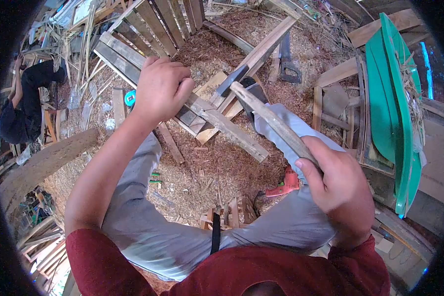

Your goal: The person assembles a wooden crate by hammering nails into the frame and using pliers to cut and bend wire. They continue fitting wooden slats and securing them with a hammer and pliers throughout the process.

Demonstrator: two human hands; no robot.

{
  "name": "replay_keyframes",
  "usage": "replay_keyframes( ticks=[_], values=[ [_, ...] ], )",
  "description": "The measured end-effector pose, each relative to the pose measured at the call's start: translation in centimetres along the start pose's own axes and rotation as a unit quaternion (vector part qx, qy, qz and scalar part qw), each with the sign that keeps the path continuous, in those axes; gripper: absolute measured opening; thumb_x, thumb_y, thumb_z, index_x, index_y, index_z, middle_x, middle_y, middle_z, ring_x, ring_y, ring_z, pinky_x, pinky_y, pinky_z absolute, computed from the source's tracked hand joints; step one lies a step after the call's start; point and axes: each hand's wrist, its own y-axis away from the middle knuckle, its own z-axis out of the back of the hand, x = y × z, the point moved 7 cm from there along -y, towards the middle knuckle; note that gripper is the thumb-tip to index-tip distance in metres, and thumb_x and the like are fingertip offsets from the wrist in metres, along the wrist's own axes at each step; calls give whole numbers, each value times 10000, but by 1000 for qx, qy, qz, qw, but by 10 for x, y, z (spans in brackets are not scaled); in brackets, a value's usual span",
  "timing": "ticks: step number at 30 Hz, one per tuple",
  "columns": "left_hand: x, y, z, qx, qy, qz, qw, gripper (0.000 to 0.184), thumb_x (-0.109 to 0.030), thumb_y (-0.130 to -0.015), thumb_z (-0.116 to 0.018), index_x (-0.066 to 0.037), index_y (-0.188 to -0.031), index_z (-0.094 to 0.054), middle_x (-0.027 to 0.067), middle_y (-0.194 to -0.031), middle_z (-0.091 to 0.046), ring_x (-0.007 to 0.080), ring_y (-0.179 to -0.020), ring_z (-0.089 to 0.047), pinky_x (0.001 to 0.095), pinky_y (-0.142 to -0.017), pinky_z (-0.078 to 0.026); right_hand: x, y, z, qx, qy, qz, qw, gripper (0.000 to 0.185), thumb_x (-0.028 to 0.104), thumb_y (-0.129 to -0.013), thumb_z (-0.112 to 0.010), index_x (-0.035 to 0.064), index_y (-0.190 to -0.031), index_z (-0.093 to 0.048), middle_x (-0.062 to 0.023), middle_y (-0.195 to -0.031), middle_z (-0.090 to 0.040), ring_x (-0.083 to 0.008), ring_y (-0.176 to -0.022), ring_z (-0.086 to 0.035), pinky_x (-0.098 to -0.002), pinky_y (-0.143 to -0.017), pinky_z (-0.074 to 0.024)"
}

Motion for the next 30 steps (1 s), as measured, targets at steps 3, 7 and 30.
replay_keyframes(
  ticks=[3,7,30],
  values=[
    [-2,0,3,-25,-9,-7,1000,240,-219,-813,-541,-52,-666,-630,114,-732,-624,332,-804,-592,463,-799,-412,3,0,2,-5,-2,16,1000,198,178,-943,-650,48,-1076,-582,-194,-715,-612,-416,-708,-631,-521,-644,-465],
    [-2,0,3,-29,-8,-7,1000,242,-220,-814,-538,-52,-664,-628,114,-731,-621,333,-806,-592,461,-801,-410,3,1,2,-18,5,5,1000,202,183,-941,-652,54,-1078,-579,-191,-700,-605,-421,-697,-626,-527,-636,-460],
    [1,0,-1,8,-16,10,1000,246,-227,-818,-544,-40,-669,-601,129,-744,-605,342,-840,-579,471,-813,-410,-2,-5,3,5,-63,8,998,215,167,-926,-664,22,-1077,-616,-243,-763,-620,-458,-752,-626,-510,-660,-467]
  ],
)
